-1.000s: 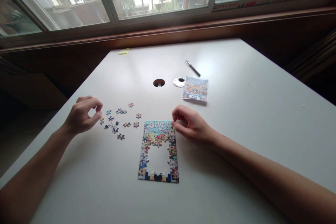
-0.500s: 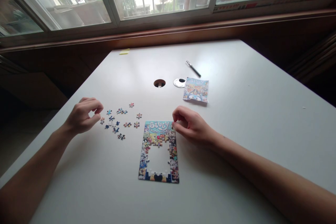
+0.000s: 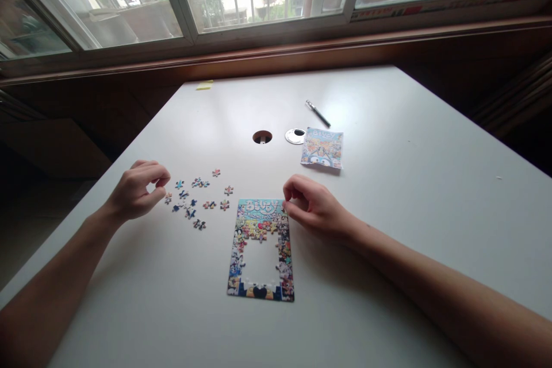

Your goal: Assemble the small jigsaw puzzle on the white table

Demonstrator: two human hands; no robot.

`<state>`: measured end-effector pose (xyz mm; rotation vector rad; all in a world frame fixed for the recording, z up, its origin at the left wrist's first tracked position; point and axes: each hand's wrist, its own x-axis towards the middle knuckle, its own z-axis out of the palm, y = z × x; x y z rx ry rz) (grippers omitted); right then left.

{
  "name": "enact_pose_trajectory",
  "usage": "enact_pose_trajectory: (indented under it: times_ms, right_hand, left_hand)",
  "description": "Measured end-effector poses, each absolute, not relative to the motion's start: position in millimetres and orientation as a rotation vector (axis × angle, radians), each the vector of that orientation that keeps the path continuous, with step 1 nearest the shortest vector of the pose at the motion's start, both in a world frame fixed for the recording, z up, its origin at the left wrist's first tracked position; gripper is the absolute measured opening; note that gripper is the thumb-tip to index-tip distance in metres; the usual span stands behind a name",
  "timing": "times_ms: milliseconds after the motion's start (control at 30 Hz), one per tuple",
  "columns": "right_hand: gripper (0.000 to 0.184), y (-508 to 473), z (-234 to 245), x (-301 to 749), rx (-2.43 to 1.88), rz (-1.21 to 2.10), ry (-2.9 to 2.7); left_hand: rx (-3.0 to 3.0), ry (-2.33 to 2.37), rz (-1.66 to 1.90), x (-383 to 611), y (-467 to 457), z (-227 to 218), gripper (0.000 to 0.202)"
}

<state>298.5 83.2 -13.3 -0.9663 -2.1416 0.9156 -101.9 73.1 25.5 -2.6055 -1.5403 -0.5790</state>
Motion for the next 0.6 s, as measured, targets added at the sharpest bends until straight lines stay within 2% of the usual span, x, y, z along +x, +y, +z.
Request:
enact_pose_trajectory:
  times_ms: [600]
  right_hand:
    - [0.01,83.1,-12.2,297.7,-0.959,0.895,-2.151]
  left_hand:
    - [-2.609,-1.541,-0.576,-101.1,72.8,25.1,0.009]
